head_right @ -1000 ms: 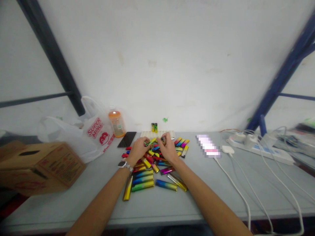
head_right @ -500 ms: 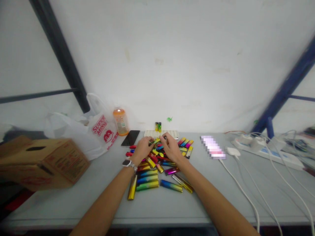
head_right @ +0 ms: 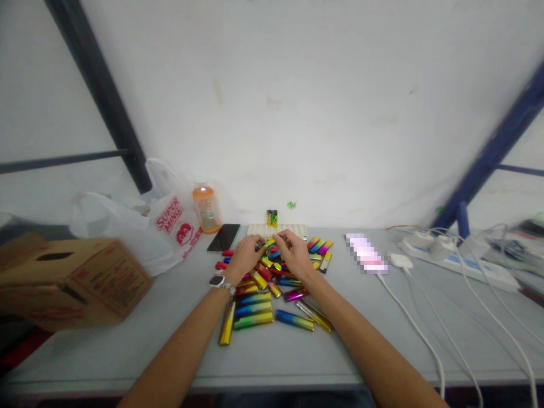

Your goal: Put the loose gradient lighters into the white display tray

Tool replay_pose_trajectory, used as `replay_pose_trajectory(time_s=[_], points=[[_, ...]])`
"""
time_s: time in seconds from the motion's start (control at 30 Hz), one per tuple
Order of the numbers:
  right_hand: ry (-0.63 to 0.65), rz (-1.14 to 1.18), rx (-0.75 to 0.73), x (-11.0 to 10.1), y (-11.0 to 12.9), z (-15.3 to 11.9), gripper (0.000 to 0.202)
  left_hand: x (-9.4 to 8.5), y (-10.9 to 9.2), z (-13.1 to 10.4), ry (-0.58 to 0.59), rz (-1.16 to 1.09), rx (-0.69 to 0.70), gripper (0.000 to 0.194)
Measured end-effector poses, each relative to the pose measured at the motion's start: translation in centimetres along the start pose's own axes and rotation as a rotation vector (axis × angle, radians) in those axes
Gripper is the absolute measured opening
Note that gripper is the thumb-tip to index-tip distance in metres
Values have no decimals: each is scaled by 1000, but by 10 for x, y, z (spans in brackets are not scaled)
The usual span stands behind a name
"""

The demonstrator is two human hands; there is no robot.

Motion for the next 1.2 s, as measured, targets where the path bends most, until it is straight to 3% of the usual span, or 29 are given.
replay_pose_trajectory(time_s=[0.23, 0.4, 0.57, 0.73, 1.03, 1.2], points=[[117, -55, -22, -2, 2, 16, 28, 3, 5, 0, -22, -15, 38, 20], [92, -238, -124, -6, 10, 57, 27, 2, 8, 0, -25, -18, 46, 22], [147, -186, -130, 10, 1, 109, 23, 1, 10, -1, -5, -24, 21, 21], [211, -311, -137, 34, -17, 140, 15, 1, 12, -1, -10, -62, -5, 21], [309, -503, -122, 55, -34, 160, 15, -1, 13, -1, 13, -82, -25, 22], [307, -728, -174, 60, -30, 157, 20, -2, 14, -1, 7, -103, -10, 21]])
Point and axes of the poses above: each hand's wrist, its own z-axis towards the middle knuckle, its own x-axis out of the palm, y = z × x, the point moved 5 cm from there along z, towards the middle knuckle, and after that the axes turned 3 degrees about y, right-handed, at the moved point
